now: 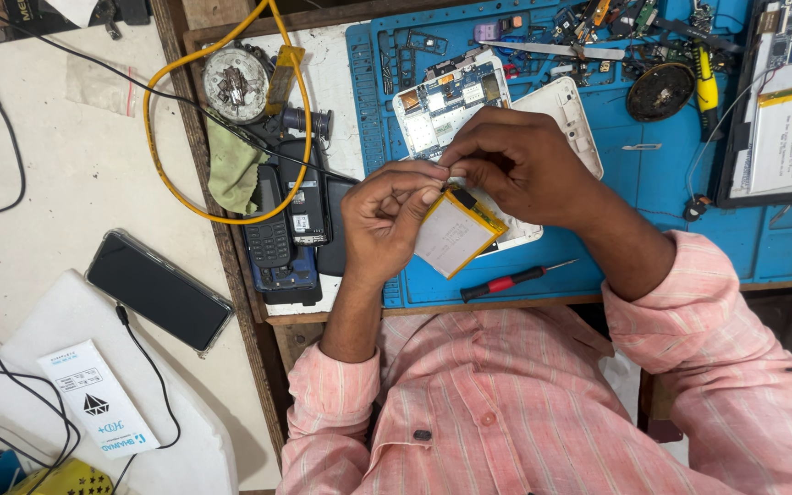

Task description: The person works on a disassembled mobile phone, repeatedly handling a small connector or ribbon cable near the battery area. They peel back a protective film from the battery, adjust the connector, and reposition components within the phone chassis. The task involves careful manipulation of small parts without visible use of specialized tools.

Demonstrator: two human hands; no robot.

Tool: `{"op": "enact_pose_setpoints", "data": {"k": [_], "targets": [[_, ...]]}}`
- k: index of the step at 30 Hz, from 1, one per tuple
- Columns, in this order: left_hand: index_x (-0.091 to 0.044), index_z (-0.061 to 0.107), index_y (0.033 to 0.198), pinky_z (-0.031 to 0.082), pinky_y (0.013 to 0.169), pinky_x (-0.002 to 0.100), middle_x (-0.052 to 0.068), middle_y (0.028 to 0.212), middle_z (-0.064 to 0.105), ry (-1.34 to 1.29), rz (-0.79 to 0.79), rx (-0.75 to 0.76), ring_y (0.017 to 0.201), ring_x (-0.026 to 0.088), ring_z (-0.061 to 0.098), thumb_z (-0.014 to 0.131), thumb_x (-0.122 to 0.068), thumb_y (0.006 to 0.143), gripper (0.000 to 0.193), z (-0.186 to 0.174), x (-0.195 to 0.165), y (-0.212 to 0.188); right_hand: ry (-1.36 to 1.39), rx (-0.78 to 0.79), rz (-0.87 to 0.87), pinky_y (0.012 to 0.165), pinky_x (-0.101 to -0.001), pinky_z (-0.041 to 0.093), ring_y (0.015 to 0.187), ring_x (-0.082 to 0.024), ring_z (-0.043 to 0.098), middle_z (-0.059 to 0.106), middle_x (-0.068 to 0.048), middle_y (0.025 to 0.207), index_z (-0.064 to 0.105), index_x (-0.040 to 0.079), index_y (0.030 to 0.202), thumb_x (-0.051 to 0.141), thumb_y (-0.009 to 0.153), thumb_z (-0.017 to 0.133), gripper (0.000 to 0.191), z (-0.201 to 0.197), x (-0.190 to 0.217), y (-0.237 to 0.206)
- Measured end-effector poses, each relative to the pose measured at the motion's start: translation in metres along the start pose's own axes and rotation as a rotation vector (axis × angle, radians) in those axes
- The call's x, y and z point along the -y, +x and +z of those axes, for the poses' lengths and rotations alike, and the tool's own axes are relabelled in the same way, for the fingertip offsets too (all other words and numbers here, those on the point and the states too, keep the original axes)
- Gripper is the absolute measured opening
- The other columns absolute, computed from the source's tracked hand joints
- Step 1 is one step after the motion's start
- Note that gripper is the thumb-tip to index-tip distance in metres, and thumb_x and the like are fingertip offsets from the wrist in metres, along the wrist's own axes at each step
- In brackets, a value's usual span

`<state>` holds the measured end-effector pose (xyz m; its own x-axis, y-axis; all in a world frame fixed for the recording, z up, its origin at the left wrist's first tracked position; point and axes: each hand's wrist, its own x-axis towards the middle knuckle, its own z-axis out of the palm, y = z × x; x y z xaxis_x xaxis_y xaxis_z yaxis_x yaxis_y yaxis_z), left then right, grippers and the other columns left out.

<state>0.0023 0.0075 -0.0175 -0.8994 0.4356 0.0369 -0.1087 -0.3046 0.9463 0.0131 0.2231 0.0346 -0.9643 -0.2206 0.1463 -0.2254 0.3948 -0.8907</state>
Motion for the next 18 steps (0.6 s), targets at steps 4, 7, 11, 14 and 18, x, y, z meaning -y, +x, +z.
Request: {"op": "enact_pose_setpoints", "data": {"k": [4, 7, 11, 14, 18], "targets": [[0.002, 0.07, 0.109, 0.062, 0.092, 0.029, 0.016, 0.119, 0.072, -0.012, 0.022, 0.001, 0.107, 0.016, 0.073, 0.069, 0.001, 0.102, 0.007, 0.0, 0.0, 0.001, 0.032, -0.001, -0.02, 0.078, -0.0295, 0.057, 0.091, -0.02, 0.071, 0.069, -0.009, 0.102, 0.073, 0.002, 0.11, 0.001, 0.098, 0.071, 0.012, -0.001, 0.0, 0.0], [0.002, 0.07, 0.109, 0.062, 0.093, 0.029, 0.016, 0.119, 0.072, -0.012, 0.037, 0.002, 0.108, 0.017, 0.073, 0.069, 0.001, 0.102, 0.007, 0.001, -0.001, 0.001, 0.034, -0.011, -0.016, 0.077, -0.0291, 0.057, 0.091, -0.019, 0.071, 0.069, -0.009, 0.102, 0.073, 0.003, 0.109, 0.001, 0.097, 0.071, 0.013, -0.003, 0.002, 0.0], [0.002, 0.07, 0.108, 0.062, 0.092, 0.028, 0.016, 0.118, 0.072, 0.0, 0.035, -0.002, 0.107, 0.017, 0.073, 0.07, 0.0, 0.102, 0.007, 0.003, -0.001, 0.001, 0.031, -0.018, -0.022, 0.075, -0.029, 0.056, 0.089, -0.019, 0.071, 0.07, -0.01, 0.101, 0.074, 0.003, 0.11, 0.0, 0.096, 0.072, 0.014, -0.007, 0.001, -0.002], [0.003, 0.071, 0.107, 0.061, 0.089, 0.027, 0.017, 0.117, 0.073, 0.021, 0.011, -0.011, 0.104, 0.016, 0.073, 0.07, -0.002, 0.102, 0.007, 0.005, -0.001, 0.002, 0.03, -0.009, -0.026, 0.075, -0.0292, 0.056, 0.089, -0.02, 0.071, 0.07, -0.01, 0.1, 0.074, 0.003, 0.111, 0.001, 0.096, 0.072, 0.015, -0.009, 0.0, -0.003], [0.002, 0.07, 0.107, 0.061, 0.09, 0.028, 0.016, 0.117, 0.072, 0.023, 0.037, 0.015, 0.106, 0.016, 0.072, 0.07, -0.003, 0.103, 0.007, 0.006, -0.001, 0.003, 0.04, -0.005, -0.025, 0.076, -0.0297, 0.057, 0.09, -0.02, 0.072, 0.071, -0.009, 0.101, 0.074, 0.004, 0.111, 0.002, 0.097, 0.073, 0.015, -0.012, -0.002, -0.004]]}}
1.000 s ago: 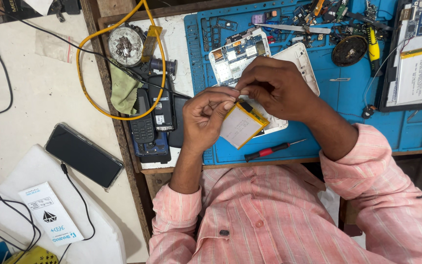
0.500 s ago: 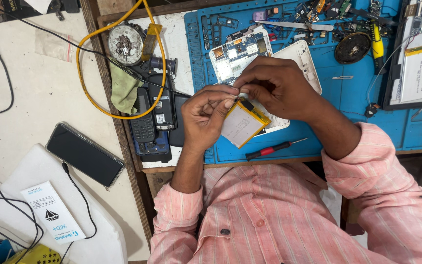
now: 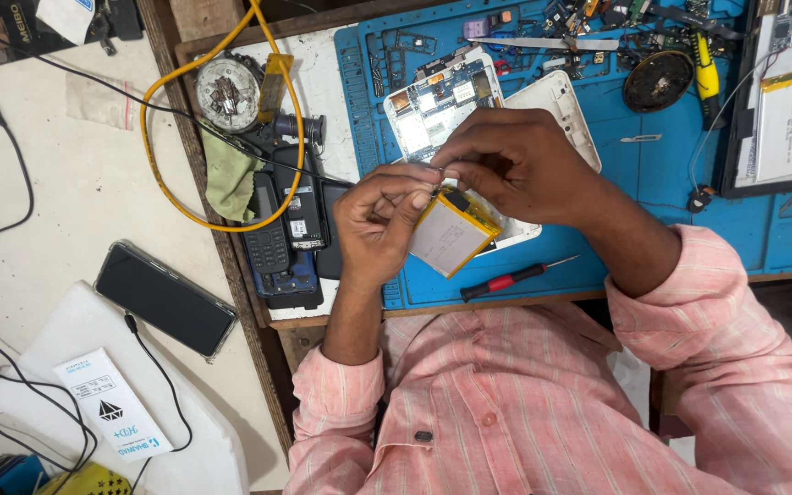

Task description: The person works on a disassembled mobile phone, repeatedly handling a small connector or ribbon cable near the battery area. They peel back a protective film from the battery, adjust the connector, and reposition components within the phone chassis. The task involves careful manipulation of small parts without visible use of specialized tools.

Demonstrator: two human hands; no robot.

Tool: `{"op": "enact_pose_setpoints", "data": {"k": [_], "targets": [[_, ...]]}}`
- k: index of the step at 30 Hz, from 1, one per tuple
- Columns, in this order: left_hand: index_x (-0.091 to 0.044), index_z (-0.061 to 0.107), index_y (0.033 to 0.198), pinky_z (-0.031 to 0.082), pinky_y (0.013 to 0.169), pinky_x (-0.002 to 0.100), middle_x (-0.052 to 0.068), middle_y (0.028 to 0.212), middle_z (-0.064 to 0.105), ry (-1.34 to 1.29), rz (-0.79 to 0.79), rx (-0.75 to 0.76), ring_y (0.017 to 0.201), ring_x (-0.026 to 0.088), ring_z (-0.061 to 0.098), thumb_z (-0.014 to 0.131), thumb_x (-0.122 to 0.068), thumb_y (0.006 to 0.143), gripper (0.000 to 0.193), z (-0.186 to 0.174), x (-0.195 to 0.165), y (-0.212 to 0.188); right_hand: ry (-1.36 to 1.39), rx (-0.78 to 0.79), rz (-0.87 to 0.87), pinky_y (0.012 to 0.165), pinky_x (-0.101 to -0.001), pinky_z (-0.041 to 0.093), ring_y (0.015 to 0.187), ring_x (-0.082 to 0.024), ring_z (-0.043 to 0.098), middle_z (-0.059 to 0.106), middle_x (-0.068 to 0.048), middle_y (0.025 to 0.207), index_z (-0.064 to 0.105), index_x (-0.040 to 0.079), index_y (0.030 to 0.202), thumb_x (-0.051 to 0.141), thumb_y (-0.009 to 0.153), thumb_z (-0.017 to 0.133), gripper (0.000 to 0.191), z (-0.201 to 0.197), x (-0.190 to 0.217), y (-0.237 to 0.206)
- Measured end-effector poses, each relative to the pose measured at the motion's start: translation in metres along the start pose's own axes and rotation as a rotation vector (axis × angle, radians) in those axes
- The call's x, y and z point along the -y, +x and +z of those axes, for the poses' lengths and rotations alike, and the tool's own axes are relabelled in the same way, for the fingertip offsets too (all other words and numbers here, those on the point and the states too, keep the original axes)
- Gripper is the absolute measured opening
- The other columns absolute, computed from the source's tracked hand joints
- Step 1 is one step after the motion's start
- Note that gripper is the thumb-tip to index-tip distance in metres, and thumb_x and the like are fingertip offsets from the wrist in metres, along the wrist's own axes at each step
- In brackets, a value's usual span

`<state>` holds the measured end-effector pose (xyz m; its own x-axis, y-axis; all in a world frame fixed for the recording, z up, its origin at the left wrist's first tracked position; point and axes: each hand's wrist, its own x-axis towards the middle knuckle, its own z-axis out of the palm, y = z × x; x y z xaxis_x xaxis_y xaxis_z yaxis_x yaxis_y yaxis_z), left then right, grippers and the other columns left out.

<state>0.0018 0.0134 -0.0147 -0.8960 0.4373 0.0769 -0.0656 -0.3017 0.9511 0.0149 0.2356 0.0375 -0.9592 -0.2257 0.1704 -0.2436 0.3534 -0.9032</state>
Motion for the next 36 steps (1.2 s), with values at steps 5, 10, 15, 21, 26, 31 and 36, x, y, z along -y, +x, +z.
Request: {"op": "enact_pose_setpoints", "data": {"k": [5, 10, 15, 21, 26, 31, 36], "targets": [[0.002, 0.071, 0.106, 0.061, 0.087, 0.027, 0.017, 0.116, 0.073, -0.002, -0.029, 0.018, 0.102, 0.015, 0.073, 0.071, -0.004, 0.102, 0.007, 0.0, 0.0, 0.001, 0.035, 0.005, -0.049, 0.078, -0.0308, 0.056, 0.092, -0.021, 0.072, 0.07, -0.009, 0.102, 0.074, 0.005, 0.116, 0.002, 0.096, 0.073, 0.021, -0.003, -0.002, 0.0], [0.003, 0.07, 0.105, 0.06, 0.089, 0.028, 0.018, 0.116, 0.072, -0.022, -0.004, 0.052, 0.104, 0.016, 0.072, 0.071, -0.003, 0.102, 0.006, 0.0, -0.001, 0.001, 0.044, 0.019, -0.066, 0.077, -0.03, 0.056, 0.091, -0.02, 0.072, 0.071, -0.008, 0.101, 0.074, 0.007, 0.11, 0.005, 0.097, 0.075, 0.014, -0.004, -0.005, 0.0], [0.003, 0.07, 0.103, 0.062, 0.088, 0.029, 0.019, 0.115, 0.072, -0.039, -0.029, 0.069, 0.104, 0.017, 0.073, 0.07, -0.002, 0.101, 0.005, 0.0, -0.001, 0.001, 0.025, 0.069, -0.013, 0.069, -0.0297, 0.054, 0.084, -0.019, 0.07, 0.069, -0.007, 0.098, 0.074, 0.007, 0.105, 0.008, 0.094, 0.077, 0.012, -0.008, -0.005, -0.002], [0.004, 0.068, 0.107, 0.06, 0.093, 0.03, 0.018, 0.117, 0.07, -0.037, 0.004, 0.051, 0.106, 0.017, 0.071, 0.069, -0.001, 0.103, 0.006, 0.002, -0.002, 0.001, -0.043, 0.088, -0.088, 0.07, -0.0331, 0.054, 0.084, -0.024, 0.068, 0.064, -0.008, 0.099, 0.068, 0.006, 0.107, 0.008, 0.097, 0.073, 0.011, -0.008, -0.005, -0.001], [0.004, 0.067, 0.107, 0.061, 0.093, 0.03, 0.016, 0.118, 0.069, 0.0, 0.0, 0.025, 0.106, 0.018, 0.073, 0.067, -0.001, 0.104, 0.006, 0.002, -0.005, 0.001, -0.199, 0.075, -0.144, 0.07, -0.0376, 0.054, 0.084, -0.029, 0.068, 0.065, -0.009, 0.099, 0.067, 0.008, 0.107, 0.01, 0.096, 0.074, 0.013, -0.004, -0.004, 0.0], [0.003, 0.067, 0.109, 0.06, 0.094, 0.029, 0.015, 0.116, 0.072, 0.124, 0.034, 0.022, 0.106, 0.016, 0.072, 0.067, 0.0, 0.104, 0.006, 0.002, -0.009, 0.003, -0.36, 0.062, -0.186, 0.067, -0.0404, 0.051, 0.08, -0.031, 0.066, 0.065, -0.008, 0.098, 0.065, 0.008, 0.106, 0.014, 0.098, 0.073, 0.013, 0.0, -0.006, 0.003], [0.001, 0.069, 0.109, 0.06, 0.095, 0.029, 0.013, 0.111, 0.075, 0.222, 0.059, 0.029, 0.105, 0.016, 0.074, 0.07, -0.001, 0.102, 0.007, 0.002, -0.013, 0.005, -0.414, 0.051, -0.191, 0.066, -0.0408, 0.05, 0.078, -0.03, 0.064, 0.063, -0.009, 0.097, 0.063, 0.008, 0.105, 0.016, 0.098, 0.071, 0.013, 0.005, -0.007, 0.003]]}}
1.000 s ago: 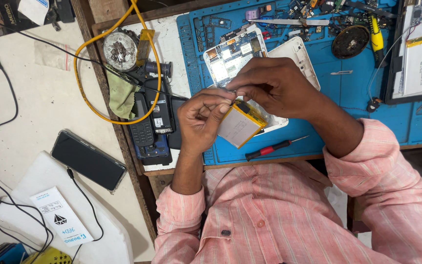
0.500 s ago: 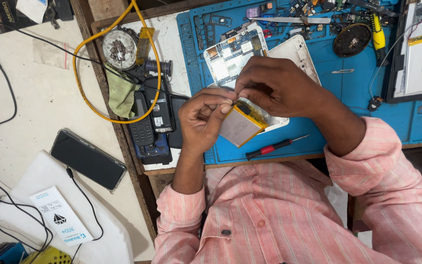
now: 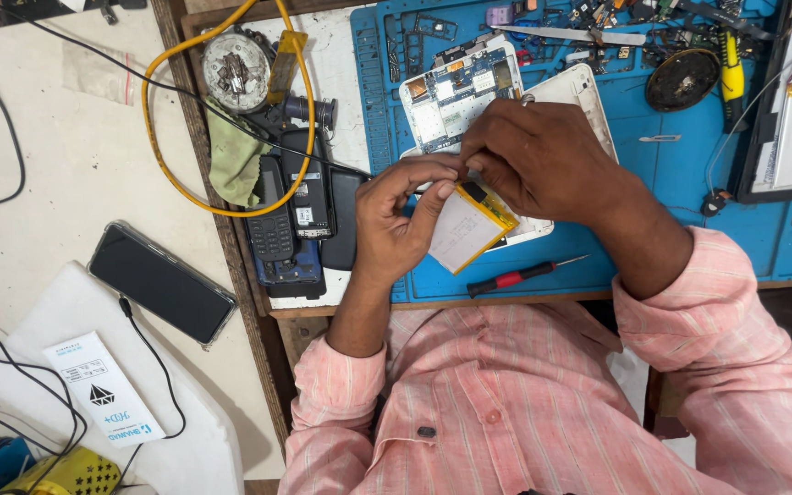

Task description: The person works on a disassembled mobile phone, repeatedly handling a small connector or ribbon cable near the battery area. They peel back a protective film from the battery, adjust the connector, and reposition components within the phone chassis. The task involves careful manipulation of small parts without visible use of specialized tools.

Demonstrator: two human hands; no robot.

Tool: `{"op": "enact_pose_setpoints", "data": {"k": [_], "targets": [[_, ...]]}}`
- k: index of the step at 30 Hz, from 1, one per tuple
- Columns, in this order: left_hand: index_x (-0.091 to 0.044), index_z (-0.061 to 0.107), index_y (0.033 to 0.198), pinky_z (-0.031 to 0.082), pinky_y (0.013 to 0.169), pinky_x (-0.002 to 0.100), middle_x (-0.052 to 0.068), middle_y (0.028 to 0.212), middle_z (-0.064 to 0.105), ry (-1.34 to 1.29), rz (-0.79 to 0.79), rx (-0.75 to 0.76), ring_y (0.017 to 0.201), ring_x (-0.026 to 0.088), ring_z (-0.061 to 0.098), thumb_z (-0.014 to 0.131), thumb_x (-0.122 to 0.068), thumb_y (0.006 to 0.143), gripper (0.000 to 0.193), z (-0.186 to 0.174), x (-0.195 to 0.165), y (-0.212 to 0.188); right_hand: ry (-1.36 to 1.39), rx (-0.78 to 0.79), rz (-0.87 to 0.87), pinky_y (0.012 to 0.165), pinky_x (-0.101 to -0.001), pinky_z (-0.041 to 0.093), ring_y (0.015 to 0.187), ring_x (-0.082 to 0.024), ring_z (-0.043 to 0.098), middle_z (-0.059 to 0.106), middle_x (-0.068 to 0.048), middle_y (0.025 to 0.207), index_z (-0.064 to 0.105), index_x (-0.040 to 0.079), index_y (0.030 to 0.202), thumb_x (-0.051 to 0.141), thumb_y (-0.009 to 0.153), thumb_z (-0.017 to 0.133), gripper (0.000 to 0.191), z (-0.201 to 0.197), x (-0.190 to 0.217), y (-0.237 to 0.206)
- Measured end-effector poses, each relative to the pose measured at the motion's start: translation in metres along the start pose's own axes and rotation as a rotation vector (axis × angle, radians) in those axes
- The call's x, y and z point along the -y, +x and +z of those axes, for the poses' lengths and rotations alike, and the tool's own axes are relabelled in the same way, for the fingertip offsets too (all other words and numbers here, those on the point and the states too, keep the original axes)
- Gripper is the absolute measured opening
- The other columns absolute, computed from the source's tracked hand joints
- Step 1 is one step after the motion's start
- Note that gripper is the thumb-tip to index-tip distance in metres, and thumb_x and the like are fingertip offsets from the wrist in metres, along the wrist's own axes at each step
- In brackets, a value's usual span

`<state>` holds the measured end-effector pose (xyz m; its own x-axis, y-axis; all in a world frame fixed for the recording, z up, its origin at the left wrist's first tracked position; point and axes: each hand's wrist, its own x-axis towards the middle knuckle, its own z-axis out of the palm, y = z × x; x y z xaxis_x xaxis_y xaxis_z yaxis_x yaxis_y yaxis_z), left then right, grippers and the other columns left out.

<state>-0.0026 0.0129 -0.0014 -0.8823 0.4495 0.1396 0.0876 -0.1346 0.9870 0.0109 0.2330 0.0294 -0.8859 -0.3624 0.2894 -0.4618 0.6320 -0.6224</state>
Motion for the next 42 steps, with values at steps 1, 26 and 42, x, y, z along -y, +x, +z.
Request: {"op": "enact_pose_setpoints", "data": {"k": [1, 26, 42], "targets": [[0.001, 0.07, 0.109, 0.06, 0.095, 0.03, 0.014, 0.111, 0.075, 0.015, -0.001, 0.0, 0.105, 0.017, 0.074, 0.07, 0.0, 0.101, 0.008, -0.001, 0.0, 0.0, 0.006, 0.003, 0.006, 0.066, -0.0406, 0.05, 0.078, -0.03, 0.064, 0.063, -0.009, 0.097, 0.063, 0.008, 0.105, 0.016, 0.099, 0.071, 0.013, 0.001, 0.0, 0.0], [0.002, 0.069, 0.109, 0.063, 0.096, 0.03, 0.015, 0.112, 0.073, 0.002, 0.005, -0.016, 0.107, 0.017, 0.074, 0.073, 0.007, 0.098, 0.013, -0.004, 0.005, -0.001, 0.091, 0.004, 0.009, 0.065, -0.0385, 0.052, 0.079, -0.029, 0.067, 0.064, -0.011, 0.098, 0.061, 0.005, 0.108, 0.01, 0.099, 0.071, 0.015, 0.007, 0.002, 0.002], [0.0, 0.072, 0.106, 0.061, 0.085, 0.03, 0.012, 0.104, 0.075, 0.301, 0.118, -0.061, 0.097, 0.021, 0.076, 0.078, 0.002, 0.093, 0.015, -0.004, -0.004, 0.003, 0.064, 0.007, 0.006, 0.068, -0.0382, 0.054, 0.082, -0.03, 0.068, 0.066, -0.01, 0.099, 0.061, 0.006, 0.105, 0.013, 0.1, 0.071, 0.013, 0.011, 0.005, 0.001]]}}
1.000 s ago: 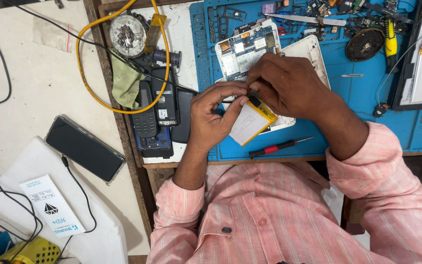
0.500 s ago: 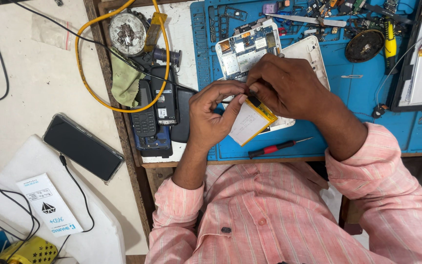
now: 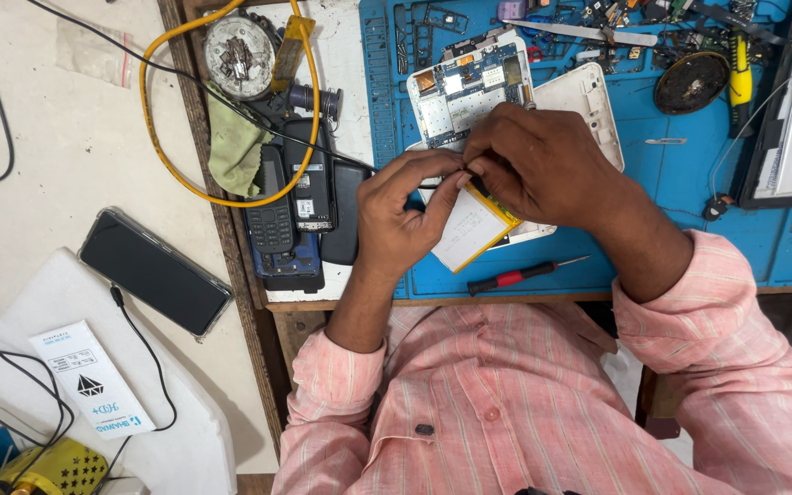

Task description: The person works on a disassembled mobile phone, repeatedly handling a small connector or ribbon cable near the battery area. They peel back a protective film from the battery, adjust the connector, and reposition components within the phone chassis. The task involves careful manipulation of small parts without visible use of specialized tools.

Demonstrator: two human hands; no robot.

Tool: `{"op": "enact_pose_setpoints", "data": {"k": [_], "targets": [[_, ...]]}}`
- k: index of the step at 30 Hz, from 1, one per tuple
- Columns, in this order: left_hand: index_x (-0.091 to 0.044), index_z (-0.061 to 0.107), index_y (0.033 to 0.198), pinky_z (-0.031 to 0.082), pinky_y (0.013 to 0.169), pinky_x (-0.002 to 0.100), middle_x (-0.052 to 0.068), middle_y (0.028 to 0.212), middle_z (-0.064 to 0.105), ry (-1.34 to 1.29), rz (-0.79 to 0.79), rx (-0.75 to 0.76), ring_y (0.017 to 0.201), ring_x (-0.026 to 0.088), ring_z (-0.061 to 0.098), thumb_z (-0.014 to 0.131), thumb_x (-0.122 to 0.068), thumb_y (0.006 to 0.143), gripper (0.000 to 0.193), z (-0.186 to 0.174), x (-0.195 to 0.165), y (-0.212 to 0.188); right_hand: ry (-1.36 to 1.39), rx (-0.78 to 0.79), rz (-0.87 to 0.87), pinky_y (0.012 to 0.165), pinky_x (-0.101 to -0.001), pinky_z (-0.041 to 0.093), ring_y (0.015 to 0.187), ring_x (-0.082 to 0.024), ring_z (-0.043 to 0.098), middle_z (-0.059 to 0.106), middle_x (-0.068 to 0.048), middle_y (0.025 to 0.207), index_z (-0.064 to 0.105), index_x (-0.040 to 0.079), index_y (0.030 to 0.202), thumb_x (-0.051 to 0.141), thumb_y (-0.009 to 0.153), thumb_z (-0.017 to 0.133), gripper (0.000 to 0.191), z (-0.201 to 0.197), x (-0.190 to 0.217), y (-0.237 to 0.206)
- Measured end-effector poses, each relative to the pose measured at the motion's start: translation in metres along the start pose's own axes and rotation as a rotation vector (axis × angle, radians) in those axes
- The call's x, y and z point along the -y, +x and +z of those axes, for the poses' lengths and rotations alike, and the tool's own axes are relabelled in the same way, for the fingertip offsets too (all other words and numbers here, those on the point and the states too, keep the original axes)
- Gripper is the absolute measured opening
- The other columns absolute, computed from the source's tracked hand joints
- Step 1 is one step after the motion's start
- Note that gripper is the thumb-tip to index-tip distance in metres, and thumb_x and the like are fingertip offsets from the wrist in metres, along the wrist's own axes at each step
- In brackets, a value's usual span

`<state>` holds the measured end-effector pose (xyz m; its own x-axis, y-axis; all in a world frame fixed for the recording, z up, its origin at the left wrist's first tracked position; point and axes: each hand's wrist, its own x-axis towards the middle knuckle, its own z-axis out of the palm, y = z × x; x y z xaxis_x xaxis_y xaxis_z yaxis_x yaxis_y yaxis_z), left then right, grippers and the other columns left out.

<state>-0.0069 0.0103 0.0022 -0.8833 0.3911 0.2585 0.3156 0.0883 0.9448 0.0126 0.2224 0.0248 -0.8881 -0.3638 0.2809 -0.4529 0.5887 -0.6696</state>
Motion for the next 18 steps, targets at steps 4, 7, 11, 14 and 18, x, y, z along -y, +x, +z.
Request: {"op": "enact_pose_setpoints", "data": {"k": [4, 7, 11, 14, 18], "targets": [[0.0, 0.073, 0.105, 0.061, 0.083, 0.029, 0.013, 0.105, 0.075, 0.042, 0.005, 0.0, 0.097, 0.021, 0.077, 0.077, 0.001, 0.095, 0.01, 0.0006, -0.0001, -0.0014, 0.013, 0.009, 0.002, 0.069, -0.0384, 0.054, 0.082, -0.03, 0.068, 0.066, -0.01, 0.101, 0.06, 0.005, 0.105, 0.013, 0.1, 0.07, 0.014, 0.0019, -0.0002, -0.0005], [-0.001, 0.073, 0.104, 0.061, 0.082, 0.029, 0.013, 0.106, 0.075, 0.039, -0.008, 0.009, 0.096, 0.021, 0.076, 0.076, 0.0, 0.096, 0.009, 0.0004, 0.0009, -0.0015, 0.026, 0.014, 0.002, 0.07, -0.0384, 0.054, 0.084, -0.031, 0.068, 0.065, -0.01, 0.101, 0.06, 0.005, 0.106, 0.013, 0.101, 0.069, 0.013, 0.0029, -0.0009, -0.0005], [0.0, 0.073, 0.105, 0.061, 0.081, 0.029, 0.013, 0.106, 0.075, 0.033, -0.017, 0.022, 0.095, 0.021, 0.076, 0.075, 0.0, 0.097, 0.008, 0.0004, 0.0021, -0.0014, 0.035, 0.013, -0.006, 0.071, -0.0383, 0.054, 0.086, -0.031, 0.068, 0.065, -0.01, 0.102, 0.059, 0.005, 0.107, 0.013, 0.102, 0.069, 0.013, 0.0041, -0.0016, -0.0006], [0.0, 0.073, 0.106, 0.061, 0.08, 0.029, 0.013, 0.107, 0.075, 0.049, -0.015, 0.021, 0.095, 0.021, 0.076, 0.074, 0.0, 0.097, 0.008, 0.0014, 0.0027, -0.0021, 0.038, 0.01, -0.006, 0.07, -0.038, 0.054, 0.085, -0.03, 0.068, 0.065, -0.01, 0.101, 0.059, 0.005, 0.107, 0.013, 0.102, 0.069, 0.014, 0.0049, -0.0025, -0.0001], [0.0, 0.074, 0.106, 0.061, 0.081, 0.029, 0.014, 0.108, 0.075, 0.051, -0.012, 0.017, 0.096, 0.021, 0.076, 0.074, 0.001, 0.097, 0.009, 0.0021, 0.0036, -0.0032, 0.057, 0.021, 0.005, 0.07, -0.0381, 0.054, 0.084, -0.03, 0.068, 0.065, -0.01, 0.099, 0.061, 0.005, 0.106, 0.011, 0.101, 0.07, 0.012, 0.0049, -0.0024, -0.0005]]}}
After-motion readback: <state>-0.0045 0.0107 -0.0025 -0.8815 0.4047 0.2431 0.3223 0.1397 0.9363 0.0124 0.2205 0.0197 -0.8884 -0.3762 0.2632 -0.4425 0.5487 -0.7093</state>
